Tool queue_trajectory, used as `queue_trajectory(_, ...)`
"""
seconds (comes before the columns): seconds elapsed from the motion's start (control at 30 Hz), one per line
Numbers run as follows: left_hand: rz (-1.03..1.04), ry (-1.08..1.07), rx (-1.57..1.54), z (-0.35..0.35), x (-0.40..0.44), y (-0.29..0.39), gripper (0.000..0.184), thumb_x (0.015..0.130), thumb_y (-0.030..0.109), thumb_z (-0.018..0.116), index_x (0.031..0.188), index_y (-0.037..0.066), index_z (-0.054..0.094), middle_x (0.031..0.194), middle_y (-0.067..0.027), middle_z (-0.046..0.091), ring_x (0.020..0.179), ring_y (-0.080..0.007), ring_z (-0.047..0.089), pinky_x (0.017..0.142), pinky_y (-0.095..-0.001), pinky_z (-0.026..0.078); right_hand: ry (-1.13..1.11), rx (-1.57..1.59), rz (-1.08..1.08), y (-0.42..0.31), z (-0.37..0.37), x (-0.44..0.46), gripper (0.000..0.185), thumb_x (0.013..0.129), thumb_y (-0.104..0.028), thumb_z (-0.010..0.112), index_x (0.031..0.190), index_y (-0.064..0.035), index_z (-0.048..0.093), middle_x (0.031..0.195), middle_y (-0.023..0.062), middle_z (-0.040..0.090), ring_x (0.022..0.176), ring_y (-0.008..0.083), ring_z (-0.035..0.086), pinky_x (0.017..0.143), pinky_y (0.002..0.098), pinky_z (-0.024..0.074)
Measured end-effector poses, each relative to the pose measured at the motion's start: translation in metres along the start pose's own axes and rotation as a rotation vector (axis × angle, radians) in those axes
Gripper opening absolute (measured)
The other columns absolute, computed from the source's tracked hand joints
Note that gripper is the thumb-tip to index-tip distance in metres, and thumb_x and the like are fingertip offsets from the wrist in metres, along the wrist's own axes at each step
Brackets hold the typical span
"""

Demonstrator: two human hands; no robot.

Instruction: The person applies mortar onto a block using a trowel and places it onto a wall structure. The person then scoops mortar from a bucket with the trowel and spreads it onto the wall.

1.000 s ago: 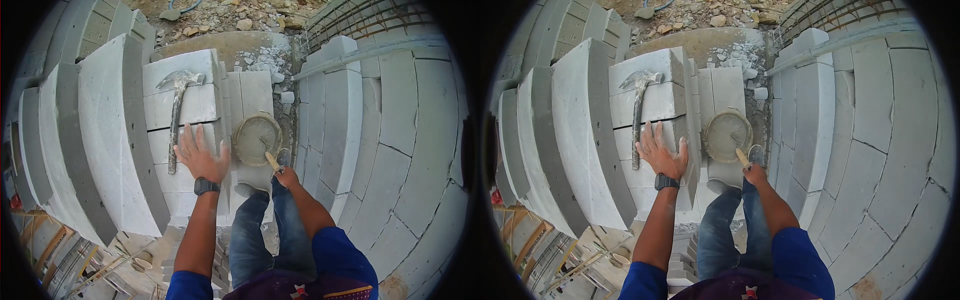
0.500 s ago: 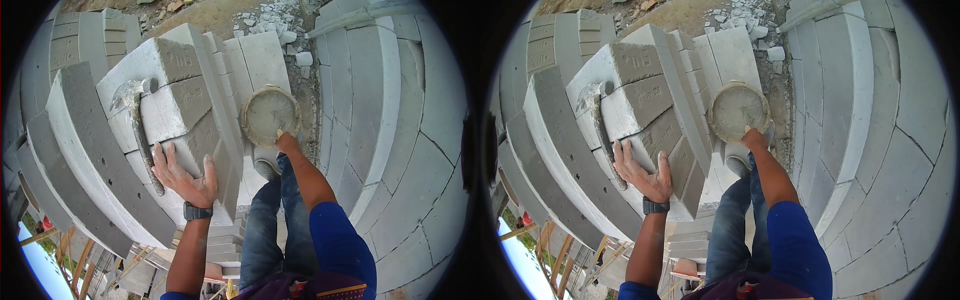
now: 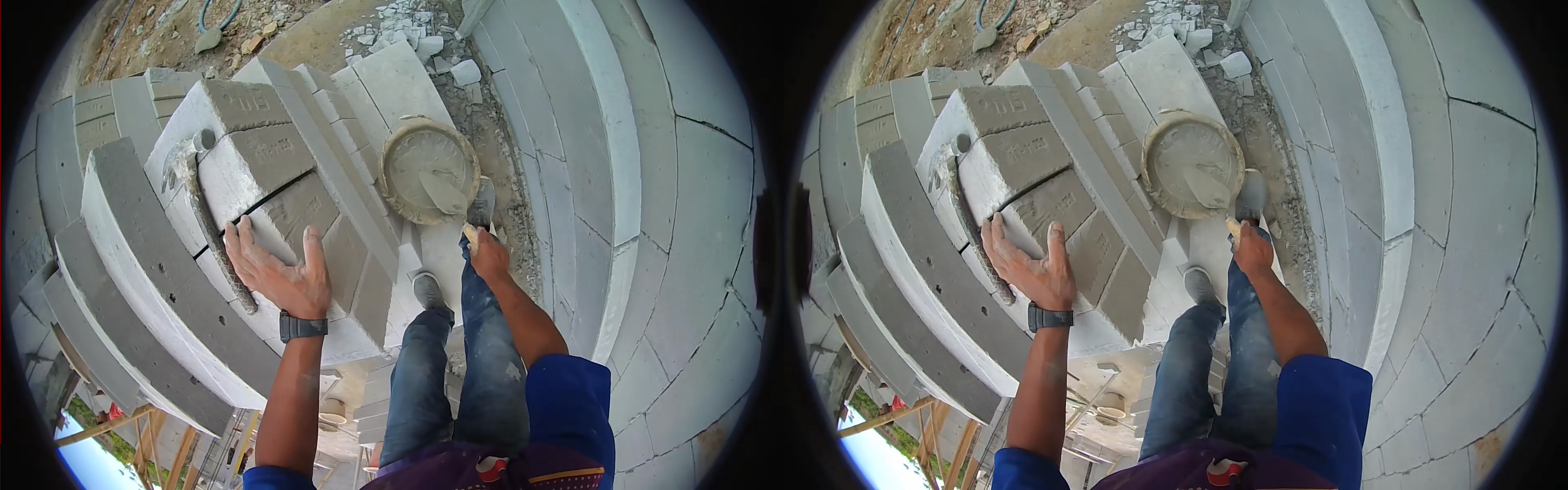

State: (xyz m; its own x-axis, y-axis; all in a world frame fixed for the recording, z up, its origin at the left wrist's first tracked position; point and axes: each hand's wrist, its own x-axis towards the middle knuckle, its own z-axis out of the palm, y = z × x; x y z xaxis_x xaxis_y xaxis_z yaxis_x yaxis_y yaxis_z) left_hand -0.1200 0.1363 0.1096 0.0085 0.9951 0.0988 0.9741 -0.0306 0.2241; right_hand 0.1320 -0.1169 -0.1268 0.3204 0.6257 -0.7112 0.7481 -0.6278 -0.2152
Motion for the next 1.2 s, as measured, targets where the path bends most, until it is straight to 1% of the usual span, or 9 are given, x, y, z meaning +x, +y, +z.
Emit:
queue_trajectory(0.17, 0.072, 0.049, 0.028, 0.003, -0.005, -0.007, 0.084, 0.085, 0.042, 0.078, 0.146, -0.002, 0.043, 0.151, -0.0275, 0.039, 0.144, -0.0437, 0.034, 0.118, -0.0559, 0.026, 0.170, 0.037, 0.048, 0.017, 0.081, -0.017, 0.053, 0.091, -0.034, 0.069, 0.133, -0.0039, 0.054, 0.114, 0.0142, 0.066, 0.103, 0.0333, 0.068, 0.082, 0.0469, 0.0563)
queue_trajectory(0.3, 0.111, 0.040, 0.007, 0.013, -0.003, -0.022, 0.093, 0.083, 0.052, 0.076, 0.147, -0.005, 0.041, 0.148, -0.0306, 0.039, 0.142, -0.0444, 0.036, 0.116, -0.0568, 0.029, 0.358, 0.123, -0.011, 0.016, 0.123, -0.009, 0.046, 0.092, -0.028, 0.069, 0.129, -0.0037, 0.055, 0.115, 0.0150, 0.061, 0.107, 0.0357, 0.064, 0.083, 0.0478, 0.0560)
queue_trajectory(0.37, 0.095, 0.039, 0.018, 0.014, -0.003, -0.029, 0.101, 0.081, 0.061, 0.074, 0.147, -0.007, 0.041, 0.146, -0.0323, 0.040, 0.140, -0.0441, 0.040, 0.115, -0.0535, 0.034, 0.328, 0.122, 0.017, 0.024, 0.152, 0.002, 0.049, 0.093, -0.027, 0.068, 0.132, -0.0039, 0.050, 0.114, 0.0148, 0.060, 0.105, 0.0341, 0.065, 0.083, 0.0466, 0.0571)
queue_trajectory(0.53, 0.127, 0.013, -0.050, 0.016, 0.004, -0.035, 0.102, 0.079, 0.061, 0.076, 0.141, -0.014, 0.045, 0.137, -0.0349, 0.047, 0.130, -0.0453, 0.049, 0.111, -0.0509, 0.040, 0.184, 0.114, 0.098, 0.051, 0.197, -0.009, 0.048, 0.094, -0.023, 0.066, 0.132, -0.0046, 0.043, 0.114, 0.0167, 0.059, 0.104, 0.0355, 0.066, 0.083, 0.0461, 0.0583)
queue_trajectory(0.8, 0.143, 0.107, 0.011, 0.021, 0.008, -0.038, 0.098, 0.078, 0.061, 0.076, 0.141, -0.010, 0.050, 0.138, -0.0341, 0.051, 0.132, -0.0439, 0.049, 0.112, -0.0494, 0.038, 0.097, 0.272, 0.083, 0.114, 0.174, -0.111, 0.051, 0.087, -0.023, 0.070, 0.126, -0.0024, 0.045, 0.111, 0.0227, 0.063, 0.100, 0.0432, 0.066, 0.084, 0.0513, 0.0549)
queue_trajectory(1.0, 0.117, 0.131, 0.050, 0.022, 0.006, -0.035, 0.094, 0.078, 0.061, 0.076, 0.139, -0.006, 0.053, 0.141, -0.0318, 0.050, 0.135, -0.0451, 0.045, 0.114, -0.0501, 0.035, 0.208, 0.667, -0.106, 0.074, 0.124, -0.099, 0.043, 0.084, -0.025, 0.067, 0.116, 0.0017, 0.053, 0.101, 0.0276, 0.065, 0.094, 0.0497, 0.065, 0.082, 0.0537, 0.0515)
queue_trajectory(1.07, 0.099, 0.121, 0.055, 0.021, 0.006, -0.034, 0.094, 0.078, 0.061, 0.076, 0.140, -0.005, 0.052, 0.142, -0.0316, 0.050, 0.136, -0.0449, 0.045, 0.115, -0.0499, 0.035, 0.047, 0.799, -0.024, 0.039, 0.087, -0.071, 0.047, 0.088, -0.034, 0.068, 0.114, 0.0024, 0.054, 0.089, 0.0278, 0.066, 0.093, 0.0526, 0.063, 0.083, 0.0544, 0.0509)
queue_trajectory(1.13, 0.097, 0.112, 0.069, 0.021, 0.008, -0.034, 0.095, 0.078, 0.062, 0.075, 0.141, -0.005, 0.051, 0.143, -0.0317, 0.048, 0.136, -0.0449, 0.045, 0.115, -0.0499, 0.035, 0.106, 0.860, -0.070, 0.015, 0.092, -0.027, 0.050, 0.095, -0.047, 0.066, 0.107, 0.0008, 0.057, 0.075, 0.0203, 0.064, 0.071, 0.0426, 0.067, 0.067, 0.0489, 0.0541)
queue_trajectory(1.2, 0.096, 0.102, 0.071, 0.021, 0.008, -0.037, 0.096, 0.078, 0.062, 0.074, 0.141, -0.005, 0.051, 0.144, -0.0316, 0.048, 0.136, -0.0449, 0.045, 0.115, -0.0499, 0.035, -0.158, 1.203, 0.035, 0.004, 0.090, 0.005, 0.052, 0.098, -0.053, 0.061, 0.099, -0.0012, 0.057, 0.069, 0.0134, 0.061, 0.057, 0.0303, 0.063, 0.054, 0.0418, 0.0511)
